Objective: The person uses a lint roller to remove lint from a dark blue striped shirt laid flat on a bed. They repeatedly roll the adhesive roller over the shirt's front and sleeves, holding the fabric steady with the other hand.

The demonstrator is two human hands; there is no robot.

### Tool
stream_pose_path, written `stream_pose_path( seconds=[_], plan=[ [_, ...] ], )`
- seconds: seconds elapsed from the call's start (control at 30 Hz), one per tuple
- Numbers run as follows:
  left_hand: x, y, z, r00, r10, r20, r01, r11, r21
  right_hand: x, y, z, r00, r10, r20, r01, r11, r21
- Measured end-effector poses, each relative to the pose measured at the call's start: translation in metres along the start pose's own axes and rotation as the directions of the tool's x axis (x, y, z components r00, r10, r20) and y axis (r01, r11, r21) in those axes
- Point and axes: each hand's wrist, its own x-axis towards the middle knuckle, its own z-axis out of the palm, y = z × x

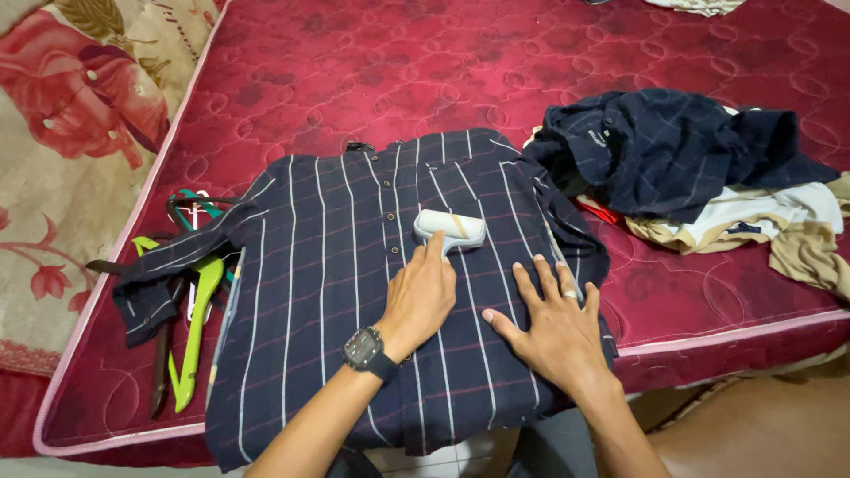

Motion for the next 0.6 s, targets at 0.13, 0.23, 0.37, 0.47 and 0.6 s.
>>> stream_pose_path(
  seconds=[0.13,0.23,0.37,0.47,0.6],
  plan=[
    [-0.014,0.000,-0.003,0.999,0.052,-0.009,-0.052,0.997,0.050,0.000,0.002,-0.003,1.000,-0.002,0.023,0.001,1.000,0.031],
    [-0.025,0.008,-0.010,0.999,0.024,0.049,-0.029,0.994,0.106,-0.002,0.002,-0.001,1.000,-0.002,-0.016,0.002,1.000,0.029],
    [-0.038,0.016,-0.019,0.991,-0.031,0.133,0.005,0.982,0.191,-0.003,0.002,0.003,0.999,-0.004,-0.044,0.006,1.000,0.025],
    [-0.035,0.014,-0.019,0.994,0.023,0.106,-0.048,0.970,0.240,-0.004,0.003,0.005,0.998,-0.009,-0.069,0.011,1.000,0.024],
    [-0.017,0.008,-0.011,0.994,0.096,0.057,-0.108,0.954,0.280,-0.006,0.003,0.007,0.990,-0.030,-0.135,0.033,0.999,0.024]
  ],
)
